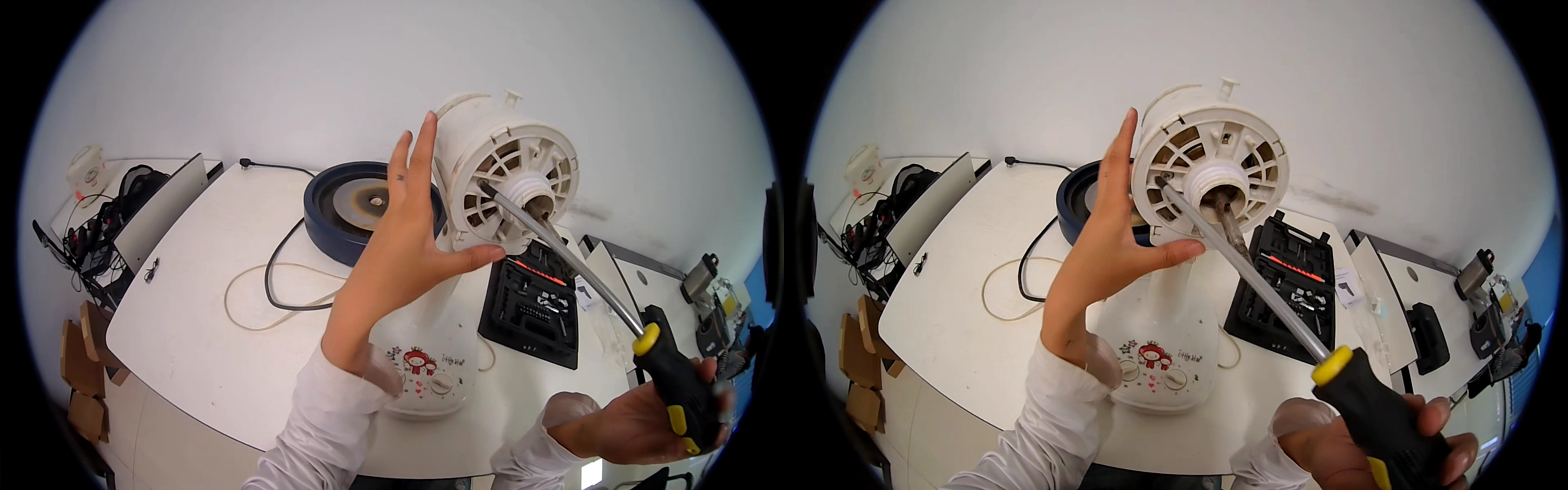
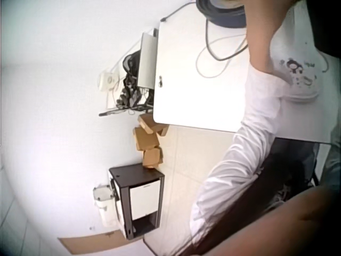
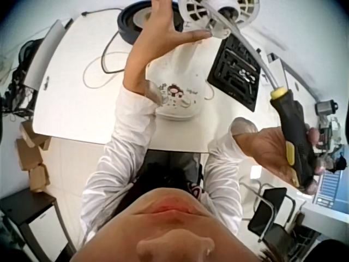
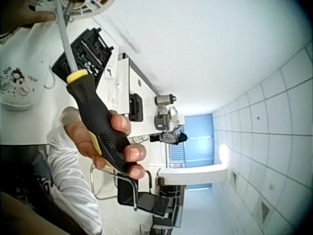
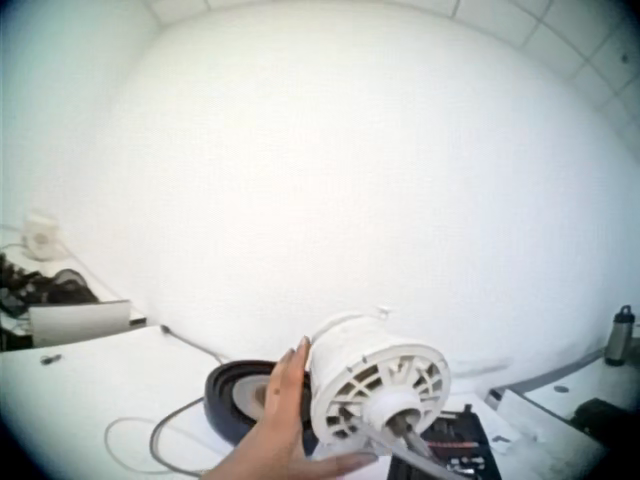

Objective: The person uses a screwdriver to remove and reinsert screws from the motor housing of a white electric fan. They repeatedly loosen and tighten the same screw while holding the fan head, then remove the screwdriver and set it down.

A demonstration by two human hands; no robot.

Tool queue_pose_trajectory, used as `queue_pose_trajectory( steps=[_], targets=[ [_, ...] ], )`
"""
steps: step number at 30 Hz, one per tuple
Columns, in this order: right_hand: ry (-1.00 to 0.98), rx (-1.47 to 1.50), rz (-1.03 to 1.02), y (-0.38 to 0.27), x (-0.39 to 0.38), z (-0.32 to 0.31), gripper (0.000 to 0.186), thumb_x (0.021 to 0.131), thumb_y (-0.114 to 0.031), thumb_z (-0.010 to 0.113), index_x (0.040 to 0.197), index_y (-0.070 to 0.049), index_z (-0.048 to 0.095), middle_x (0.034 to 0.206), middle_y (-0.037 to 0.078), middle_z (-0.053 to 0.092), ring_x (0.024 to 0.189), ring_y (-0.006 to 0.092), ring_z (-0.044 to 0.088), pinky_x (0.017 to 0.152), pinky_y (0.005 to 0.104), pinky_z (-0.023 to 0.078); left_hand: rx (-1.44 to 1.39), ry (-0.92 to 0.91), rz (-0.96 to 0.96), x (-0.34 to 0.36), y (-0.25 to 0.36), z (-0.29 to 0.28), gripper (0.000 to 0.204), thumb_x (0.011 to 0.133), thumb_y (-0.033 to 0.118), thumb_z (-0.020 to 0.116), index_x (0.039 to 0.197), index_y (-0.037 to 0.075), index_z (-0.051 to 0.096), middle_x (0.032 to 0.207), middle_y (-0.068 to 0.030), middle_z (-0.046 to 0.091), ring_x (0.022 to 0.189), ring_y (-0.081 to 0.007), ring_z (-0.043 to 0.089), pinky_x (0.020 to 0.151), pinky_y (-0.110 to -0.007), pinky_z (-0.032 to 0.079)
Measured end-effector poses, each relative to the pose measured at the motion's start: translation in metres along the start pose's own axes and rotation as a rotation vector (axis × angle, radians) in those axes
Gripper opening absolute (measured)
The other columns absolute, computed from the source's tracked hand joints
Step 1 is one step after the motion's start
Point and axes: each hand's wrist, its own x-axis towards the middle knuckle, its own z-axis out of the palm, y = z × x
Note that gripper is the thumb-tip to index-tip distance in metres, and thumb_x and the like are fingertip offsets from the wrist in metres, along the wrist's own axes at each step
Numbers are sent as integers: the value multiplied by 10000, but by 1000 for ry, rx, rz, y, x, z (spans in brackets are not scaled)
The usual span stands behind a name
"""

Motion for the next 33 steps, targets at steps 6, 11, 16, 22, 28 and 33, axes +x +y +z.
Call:
queue_pose_trajectory(
  steps=[6,11,16,22,28,33],
  targets=[
    [-140,90,-19,-5,-1,-12,295,842,-334,555,1120,-290,468,1198,-9,456,1135,312,463,953,525,394,-89,-45,50,3,-18,6,1174,605,237,791,1392,69,-65,1374,-180,266,1264,-265,297,1031,-350,250],
    [-231,156,12,-10,0,-16,303,832,-285,579,1116,-313,477,1165,-33,469,1128,308,470,956,528,388,-171,-64,5,3,-15,8,1150,633,213,771,1387,65,-85,1377,-177,262,1261,-260,304,1030,-355,253],
    [-441,450,-4,-18,9,-2,320,782,-183,622,1048,-258,461,1081,32,460,1083,334,486,957,539,355,-150,-63,25,1,-15,9,1104,672,190,743,1386,66,-90,1385,-169,249,1263,-261,302,1037,-354,241],
    [-671,519,-118,-20,16,6,517,790,-9,571,1117,-391,454,1066,53,411,1063,424,451,913,508,363,-85,-74,150,1,-10,7,1051,734,237,703,1367,9,-104,1369,-256,211,1259,-347,267,1012,-353,266],
    [-861,507,-64,-36,19,7,560,763,-5,576,1116,-426,467,1022,48,397,1032,436,451,869,477,392,-53,-94,139,0,-10,9,1043,746,241,690,1361,5,-119,1366,-259,209,1261,-355,266,1012,-358,273],
    [-918,464,15,-48,23,3,491,720,-94,656,1052,-426,513,1018,44,387,1035,451,437,822,458,421,-33,-73,144,-2,-10,9,1039,757,264,677,1357,6,-131,1363,-262,206,1263,-366,260,1010,-371,282]
  ],
)
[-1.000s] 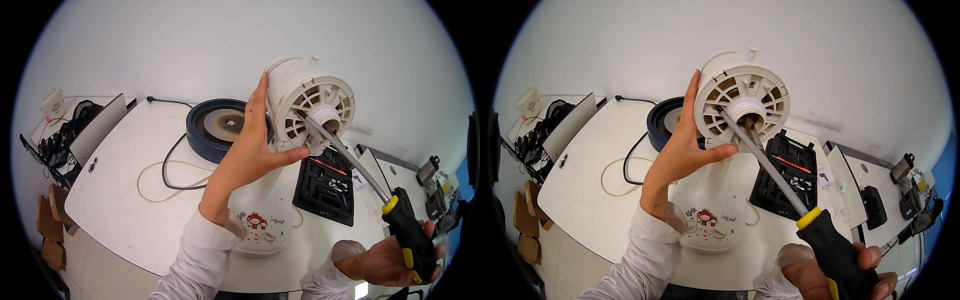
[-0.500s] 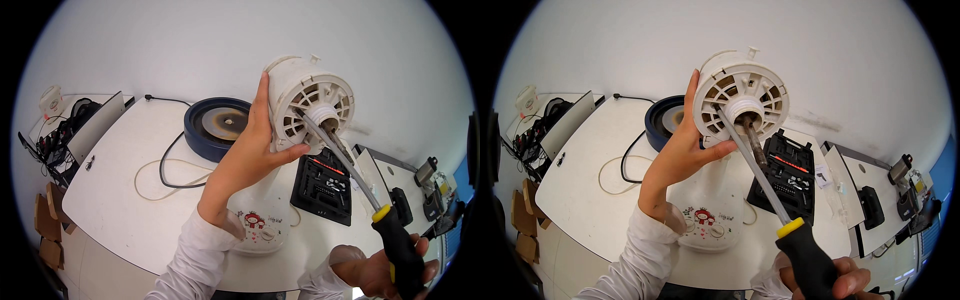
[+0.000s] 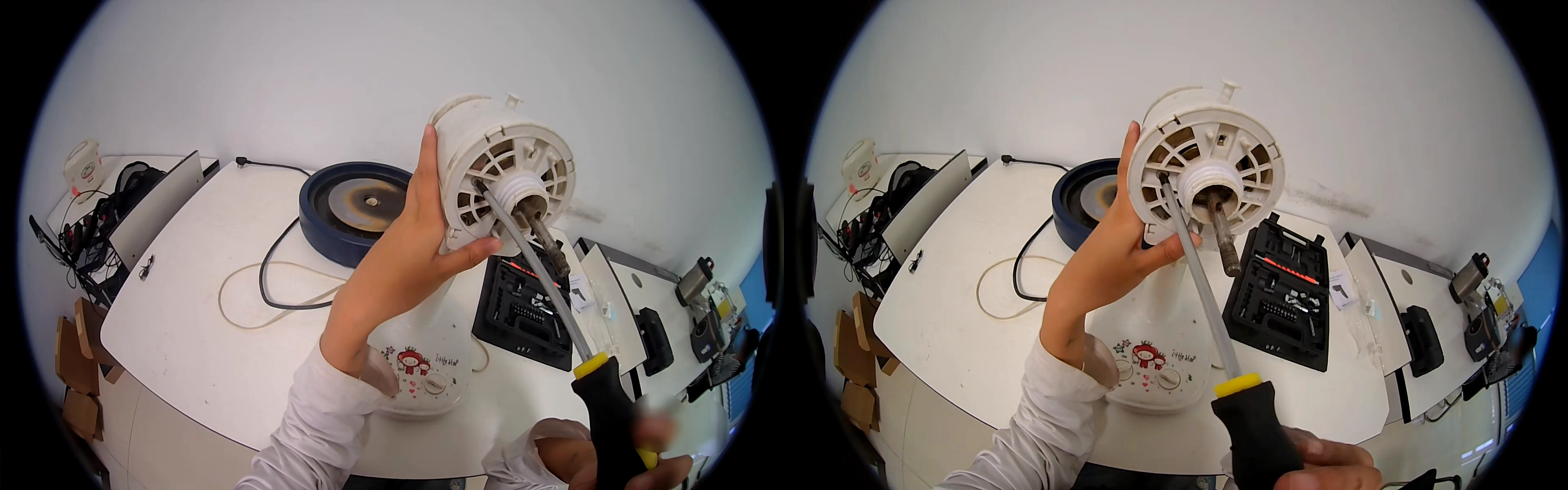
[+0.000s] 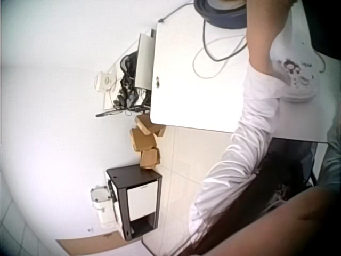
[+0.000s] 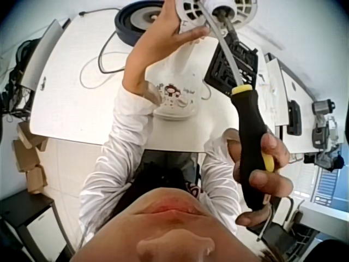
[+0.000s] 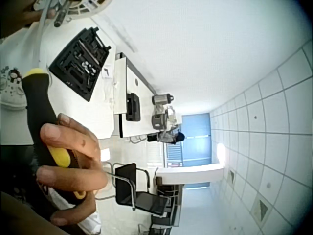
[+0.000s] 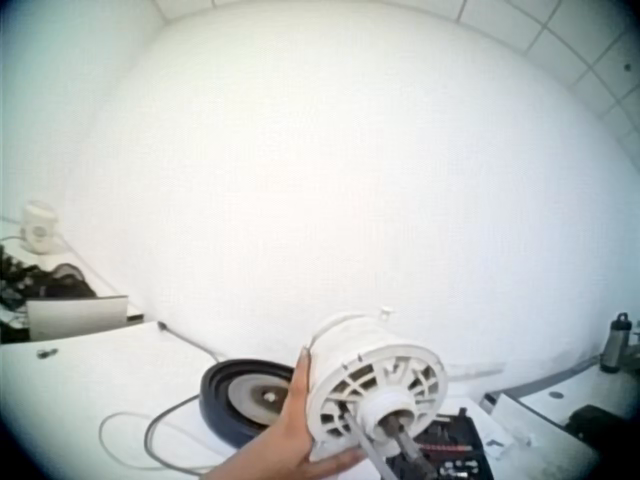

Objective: The person uses a screwdriver to remove and reinsert screws from the motor housing of a white electric fan. They repeatedly loosen and tighten the same screw while holding the fan head, then remove the screwdriver and set it down.

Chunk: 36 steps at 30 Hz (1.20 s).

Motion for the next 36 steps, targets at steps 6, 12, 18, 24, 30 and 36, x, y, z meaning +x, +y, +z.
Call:
queue_pose_trajectory(
  steps=[6,12,18,24,30,36],
  targets=[
    [327,-211,28,8,11,18,427,692,-198,720,1005,-416,528,1034,46,381,1057,412,428,785,444,433,-24,-22,-20,0,0,1,1032,765,279,668,1356,7,-132,1358,-269,208,1254,-374,275,1005,-374,292],
    [268,-238,-115,7,3,7,414,673,-232,746,1007,-361,539,998,44,381,961,288,453,821,372,425,-18,-36,-54,-1,2,0,1028,770,292,661,1354,7,-135,1353,-278,207,1244,-379,291,999,-375,304],
    [285,-219,-280,18,5,12,289,766,-126,628,997,-215,480,1008,70,465,1001,336,513,876,487,424,-1,-50,-52,0,2,2,1023,776,300,655,1352,6,-138,1349,-282,212,1240,-381,299,996,-374,309],
    [-43,-83,-81,-3,-1,-17,602,680,37,669,1149,-291,483,1257,3,384,1186,379,351,945,524,351,54,-15,-62,-4,6,-4,986,762,269,666,1364,5,-69,1344,-273,239,1239,-379,300,997,-376,305],
    [265,10,-109,0,-14,-20,638,666,87,654,1158,-286,492,1304,89,305,1155,417,328,954,555,352,288,112,-130,-6,70,-23,831,692,138,720,1341,-28,229,1360,-191,309,1233,-314,340,1010,-370,285],
    [174,-254,-190,16,-2,-14,499,751,-97,641,1165,-315,468,1216,105,357,1068,353,405,889,491,405,408,62,351,-22,120,-26,335,721,145,689,1040,120,587,1074,-70,588,1000,-207,564,852,-308,457]
  ],
)
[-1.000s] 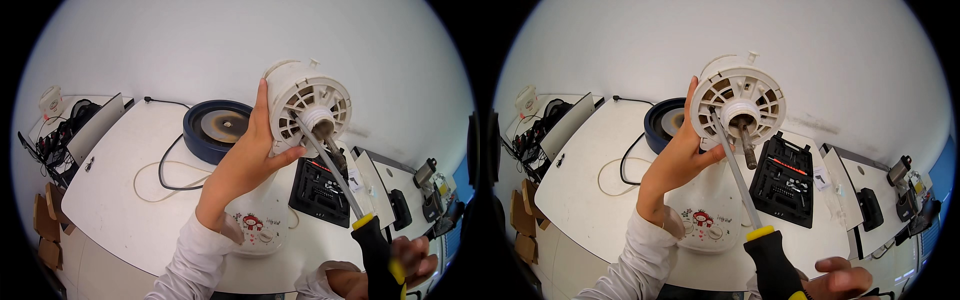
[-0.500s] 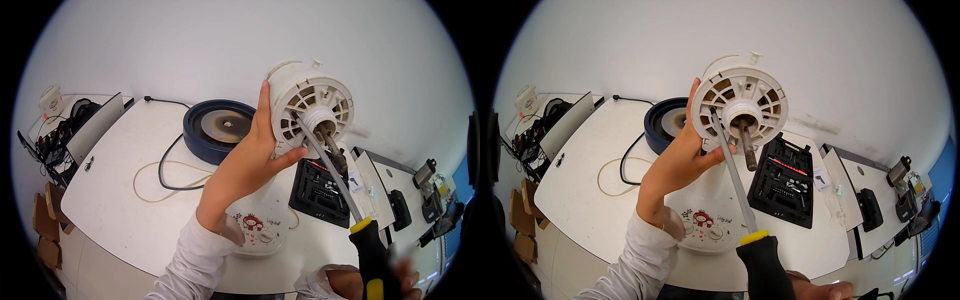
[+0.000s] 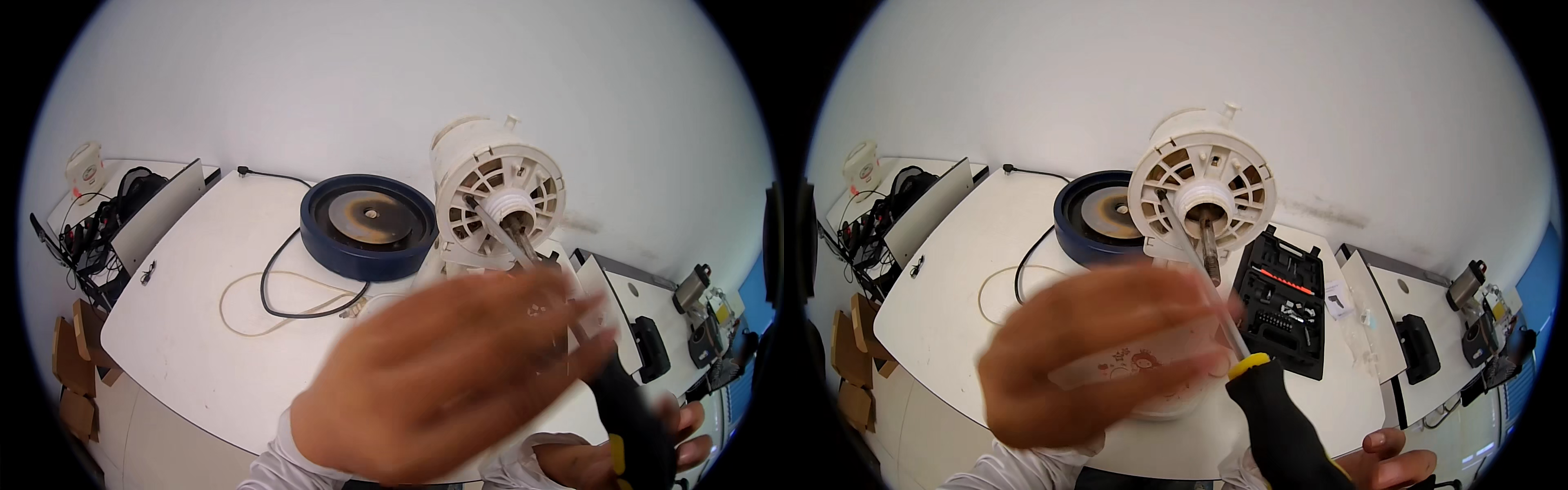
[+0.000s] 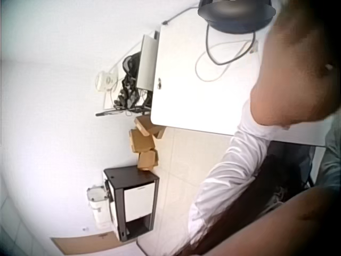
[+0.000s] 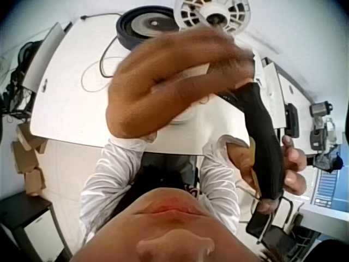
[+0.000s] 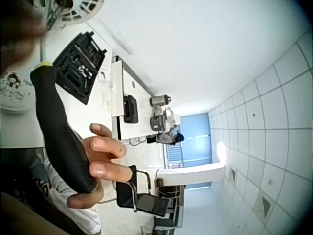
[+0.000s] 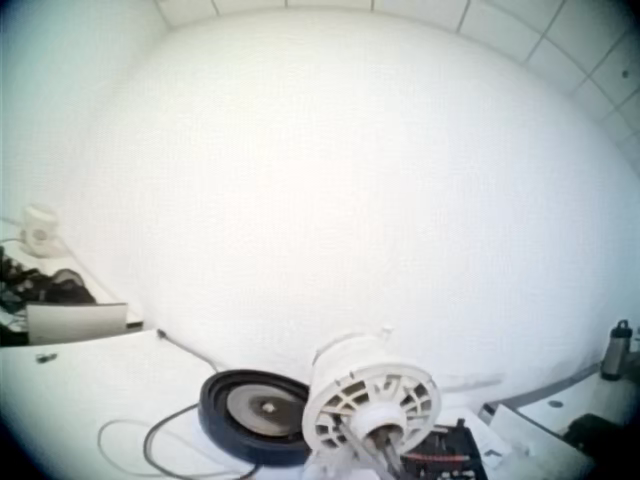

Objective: The person uses a screwdriver to remove and reinsert screws from the motor housing of a white electric fan. They repeatedly loosen and tighten the same screw while holding the fan head, then remove the screwdriver and set it down.

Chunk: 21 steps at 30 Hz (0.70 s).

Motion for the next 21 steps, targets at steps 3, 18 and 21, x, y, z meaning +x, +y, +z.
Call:
queue_pose_trajectory(
  steps=[3,18,21],
  targets=[
    [26,139,281,-25,18,9,421,813,-327,568,1184,-196,417,1164,158,400,1047,323,440,924,443,381,20,262,422,4,-9,22,282,708,147,640,989,130,623,990,-43,625,907,-193,614,759,-312,505],
    [-154,237,94,-11,-1,2,336,787,-136,599,1093,-232,501,1090,98,394,1076,388,438,925,504,402,-146,515,478,6,10,45,186,705,137,601,880,75,618,849,-49,609,780,-196,616,680,-299,524],
    [-154,351,34,-15,6,8,266,809,-171,557,1065,-218,499,1041,80,442,1114,412,416,957,555,342,-122,417,396,5,15,41,213,716,129,585,920,69,600,893,-55,590,835,-200,596,731,-300,506]
  ],
)
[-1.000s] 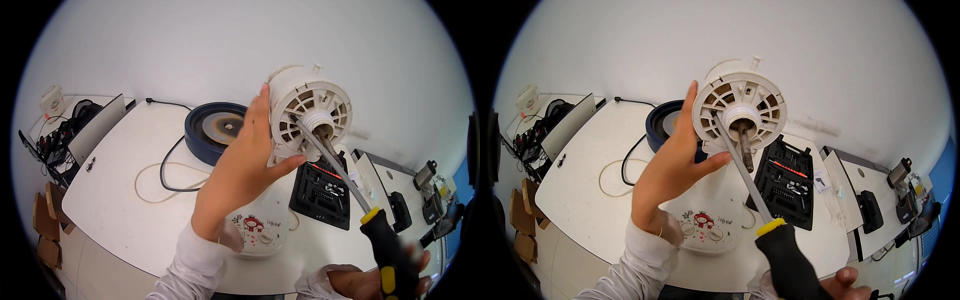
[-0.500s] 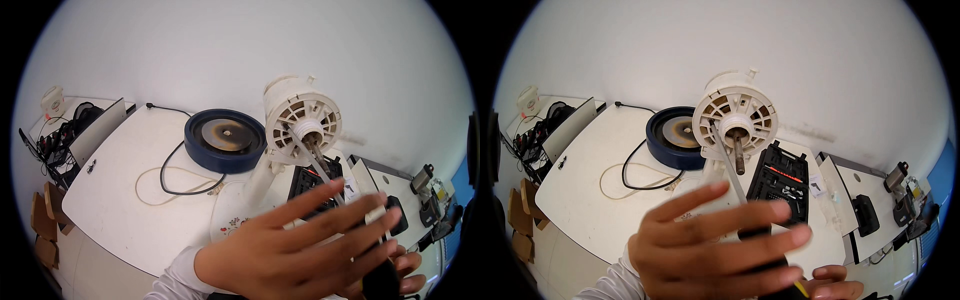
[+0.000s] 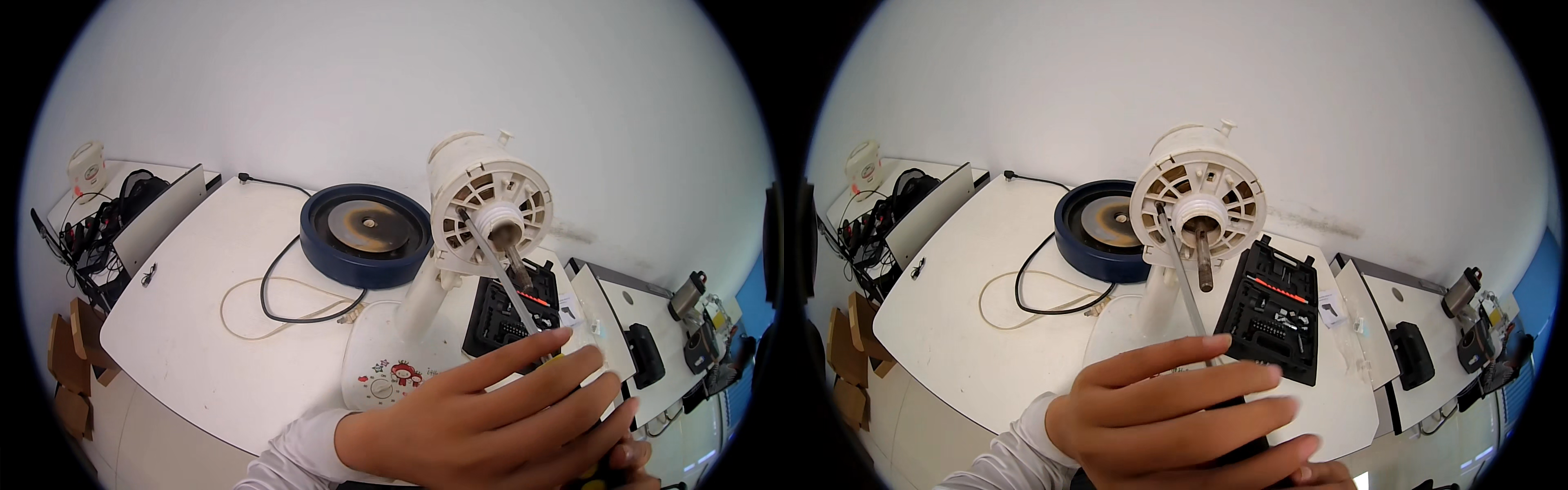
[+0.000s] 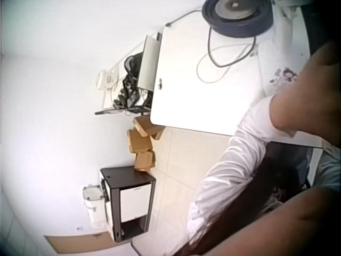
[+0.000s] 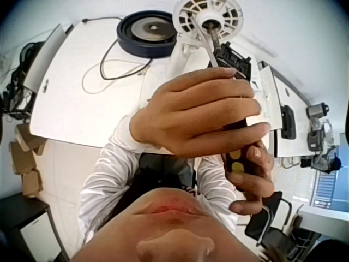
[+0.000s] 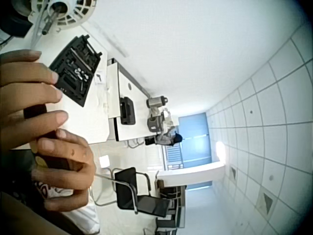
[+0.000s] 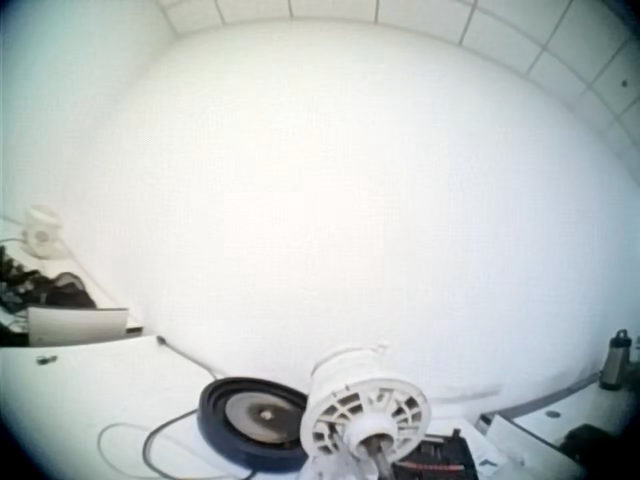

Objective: The person uses a screwdriver to remove and reinsert screws from the motor housing of a white electric fan. They repeatedly loosen and tighten the same screw while holding the fan head, then remove the screwdriver and set it down.

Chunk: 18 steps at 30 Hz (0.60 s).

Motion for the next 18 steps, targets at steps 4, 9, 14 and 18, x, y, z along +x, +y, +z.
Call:
queue_pose_trajectory(
  steps=[4,9,14,18],
  targets=[
    [14,-97,-118,10,-2,13,324,733,-136,624,1017,-220,491,1020,53,471,1151,410,395,979,625,263,-193,-349,-345,12,19,-26,285,780,126,531,1044,25,573,1029,-100,574,1008,-218,554,858,-328,456],
    [228,-258,-72,15,6,32,536,591,-163,772,1023,-258,469,1073,33,428,1126,373,414,969,632,282,77,-76,-99,-4,5,-4,221,723,137,573,932,65,592,914,-51,581,891,-201,579,769,-306,495],
    [259,-392,74,4,1,19,680,542,-215,829,1085,-243,421,993,24,462,915,233,484,647,291,422,-95,-367,-290,4,17,-33,214,781,130,534,964,34,589,981,-77,584,967,-209,567,819,-326,483],
    [322,-373,4,3,3,22,499,641,-154,764,1009,-168,427,933,-10,493,957,218,486,851,318,427,17,-24,-154,-7,12,1,229,704,148,590,921,73,602,906,-43,587,867,-200,586,757,-310,500]
  ],
)
